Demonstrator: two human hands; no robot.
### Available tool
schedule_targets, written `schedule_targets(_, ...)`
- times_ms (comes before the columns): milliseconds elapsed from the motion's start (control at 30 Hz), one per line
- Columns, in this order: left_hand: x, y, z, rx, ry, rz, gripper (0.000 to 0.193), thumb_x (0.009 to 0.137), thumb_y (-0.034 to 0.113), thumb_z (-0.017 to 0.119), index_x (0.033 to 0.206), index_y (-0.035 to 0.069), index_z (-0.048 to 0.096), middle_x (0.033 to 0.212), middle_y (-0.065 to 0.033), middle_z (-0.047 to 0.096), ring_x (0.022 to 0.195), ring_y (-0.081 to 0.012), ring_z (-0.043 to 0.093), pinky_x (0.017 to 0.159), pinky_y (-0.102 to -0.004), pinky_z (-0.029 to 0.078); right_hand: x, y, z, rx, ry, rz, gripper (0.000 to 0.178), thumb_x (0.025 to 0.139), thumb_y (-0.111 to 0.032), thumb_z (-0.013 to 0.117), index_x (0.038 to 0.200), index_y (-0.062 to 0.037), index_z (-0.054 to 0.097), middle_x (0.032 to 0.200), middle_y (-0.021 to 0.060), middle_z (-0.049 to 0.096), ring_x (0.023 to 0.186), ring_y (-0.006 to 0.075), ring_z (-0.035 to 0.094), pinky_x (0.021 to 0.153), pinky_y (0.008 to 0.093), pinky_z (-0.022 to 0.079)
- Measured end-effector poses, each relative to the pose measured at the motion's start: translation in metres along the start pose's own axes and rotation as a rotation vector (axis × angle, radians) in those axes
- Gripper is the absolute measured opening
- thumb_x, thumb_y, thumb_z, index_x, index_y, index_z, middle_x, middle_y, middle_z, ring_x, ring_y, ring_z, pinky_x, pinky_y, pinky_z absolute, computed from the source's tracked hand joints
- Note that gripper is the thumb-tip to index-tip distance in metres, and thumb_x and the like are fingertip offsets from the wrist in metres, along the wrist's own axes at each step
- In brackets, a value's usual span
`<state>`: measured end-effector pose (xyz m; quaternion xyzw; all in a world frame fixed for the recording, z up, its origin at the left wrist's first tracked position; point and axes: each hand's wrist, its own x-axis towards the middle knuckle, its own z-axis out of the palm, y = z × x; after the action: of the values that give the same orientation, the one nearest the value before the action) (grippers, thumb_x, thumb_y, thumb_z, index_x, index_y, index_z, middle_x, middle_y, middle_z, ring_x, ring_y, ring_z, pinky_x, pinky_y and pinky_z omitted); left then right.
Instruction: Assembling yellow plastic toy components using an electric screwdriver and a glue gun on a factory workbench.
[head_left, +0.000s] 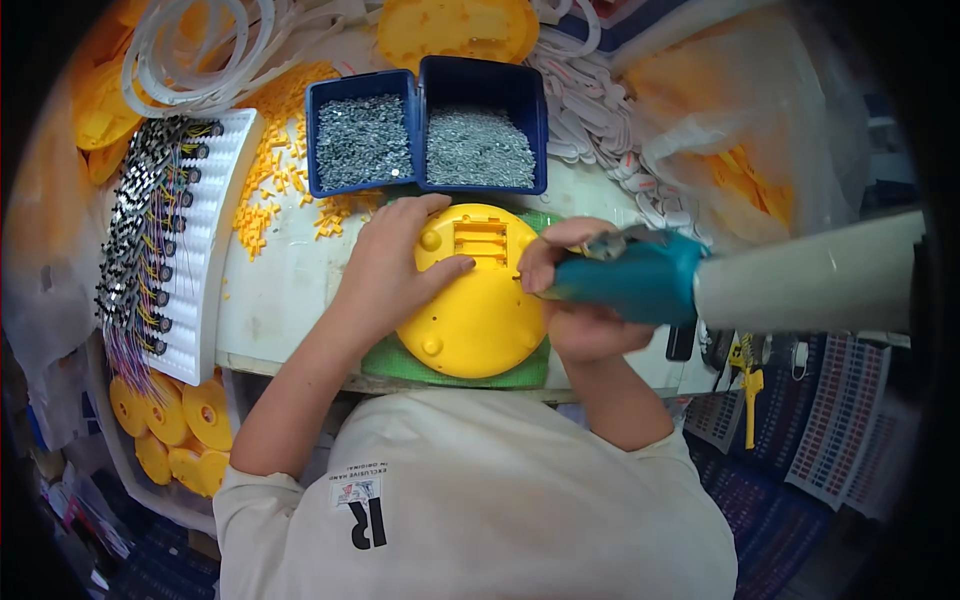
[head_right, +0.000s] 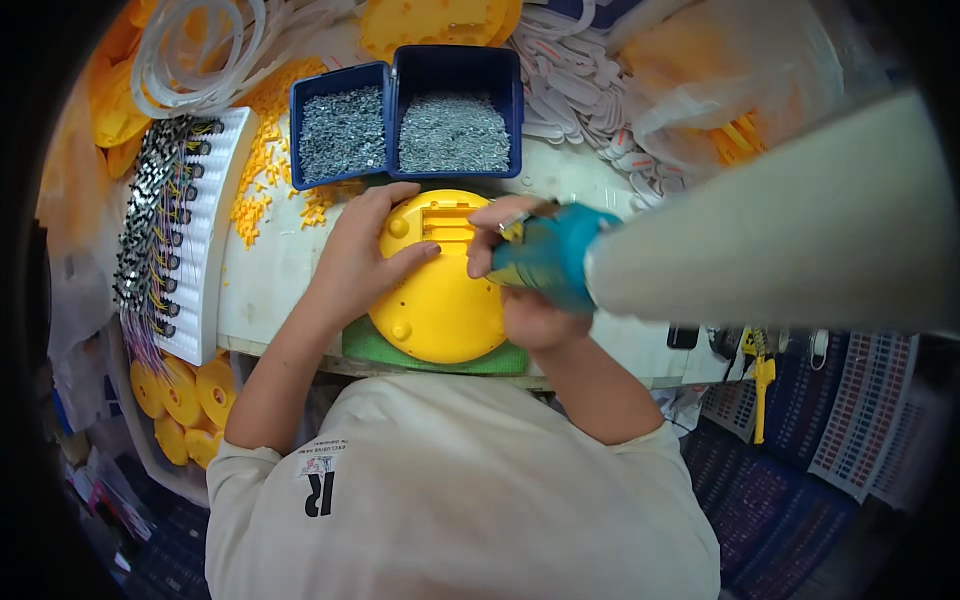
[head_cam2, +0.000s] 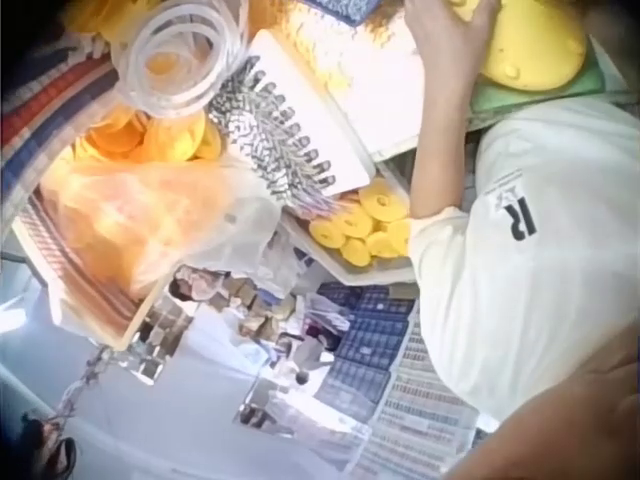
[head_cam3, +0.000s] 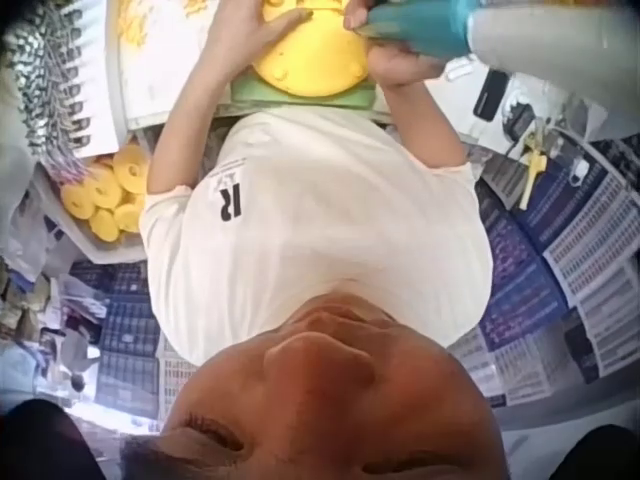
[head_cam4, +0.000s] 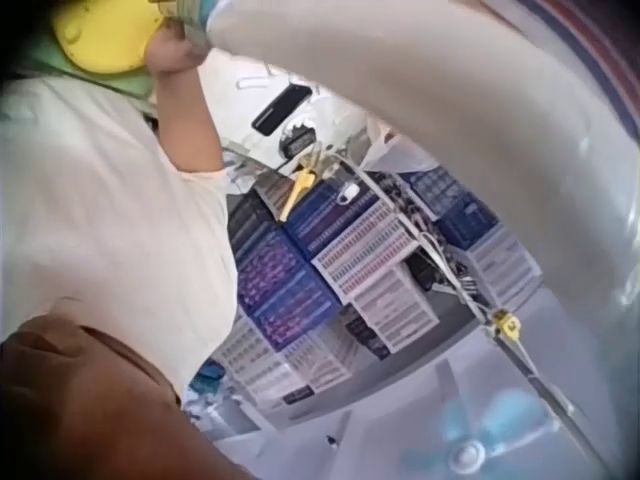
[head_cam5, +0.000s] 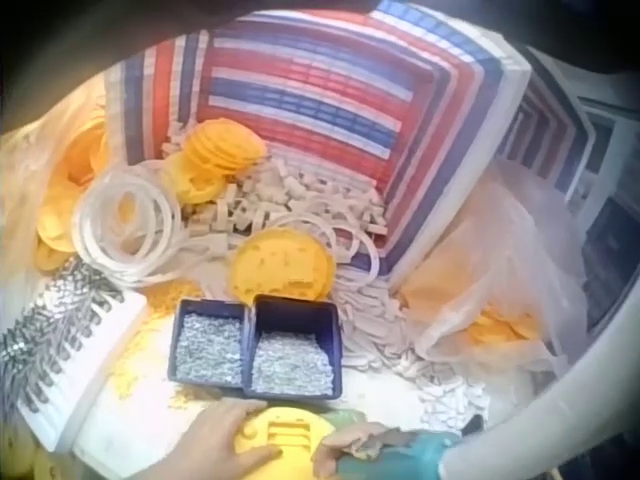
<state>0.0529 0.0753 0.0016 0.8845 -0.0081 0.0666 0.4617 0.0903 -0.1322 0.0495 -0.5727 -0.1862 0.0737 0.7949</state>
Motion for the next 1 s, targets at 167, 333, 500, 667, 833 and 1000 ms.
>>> schedule_targets(167,-0.001,-0.003,0.001,0.026,0.013,0.070,0.061,0.082,0.021,0.084,0.134,0.003,0.059,0.123,-0.0169,0.064,0.116,-0.0367,0.060,0.103,-0.0432,0.048,0.001,0.010,-0.007,0.002,-0.094,-0.087,0.083,0.091,-0.074,0.034,0.111,0.0029,0.061,0.077,0.0123,0.062,0.068,0.0235,0.058,0.068,0.0358,0.049)
schedule_targets(333,0.000,-0.003,0.002,0.033,0.022,0.080,0.062,0.080,0.027,0.085,0.131,0.004,0.060,0.119,-0.0159,0.064,0.113,-0.0369,0.060,0.100,-0.0456,0.047,-0.001,0.009,-0.010,-0.018,-0.165,-0.075,0.087,0.091,-0.075,0.036,0.110,0.0043,0.063,0.075,0.0120,0.063,0.067,0.0245,0.059,0.067,0.0346,0.050)
schedule_targets(500,0.001,-0.003,0.000,0.035,0.003,0.058,0.061,0.080,0.027,0.085,0.131,0.004,0.060,0.118,-0.0151,0.064,0.113,-0.0362,0.060,0.099,-0.0450,0.048,0.001,0.007,-0.011,-0.042,-0.166,-0.073,0.088,0.091,-0.077,0.036,0.112,0.0041,0.064,0.077,0.0123,0.064,0.069,0.0244,0.060,0.069,0.0360,0.050)
schedule_targets(667,-0.001,-0.010,0.005,0.012,0.082,0.133,0.061,0.079,0.029,0.085,0.129,0.005,0.061,0.116,-0.0134,0.064,0.112,-0.0357,0.060,0.098,-0.0459,0.047,-0.004,-0.015,0.001,0.044,-0.165,-0.125,0.096,0.089,-0.084,0.040,0.129,0.0018,0.061,0.080,0.0110,0.065,0.071,0.0240,0.061,0.077,0.0410,0.049)
schedule_targets(833,-0.001,-0.013,0.004,-0.013,0.089,0.103,0.062,0.079,0.032,0.084,0.130,0.005,0.061,0.116,-0.0131,0.064,0.113,-0.0355,0.059,0.098,-0.0460,0.046,-0.015,-0.025,0.038,0.113,-0.286,0.084,0.089,0.092,-0.083,0.046,0.132,-0.0050,0.059,0.082,0.0098,0.065,0.073,0.0231,0.061,0.077,0.0416,0.048)
schedule_targets(1000,-0.003,-0.017,0.009,-0.025,0.108,0.081,0.063,0.078,0.033,0.084,0.130,0.006,0.061,0.117,-0.0132,0.063,0.114,-0.0353,0.058,0.098,-0.0461,0.045,-0.013,-0.016,0.047,-0.006,-0.414,0.220,0.071,0.095,-0.070,0.052,0.123,-0.0066,0.064,0.084,0.0116,0.066,0.075,0.0253,0.061,0.081,0.0415,0.048)
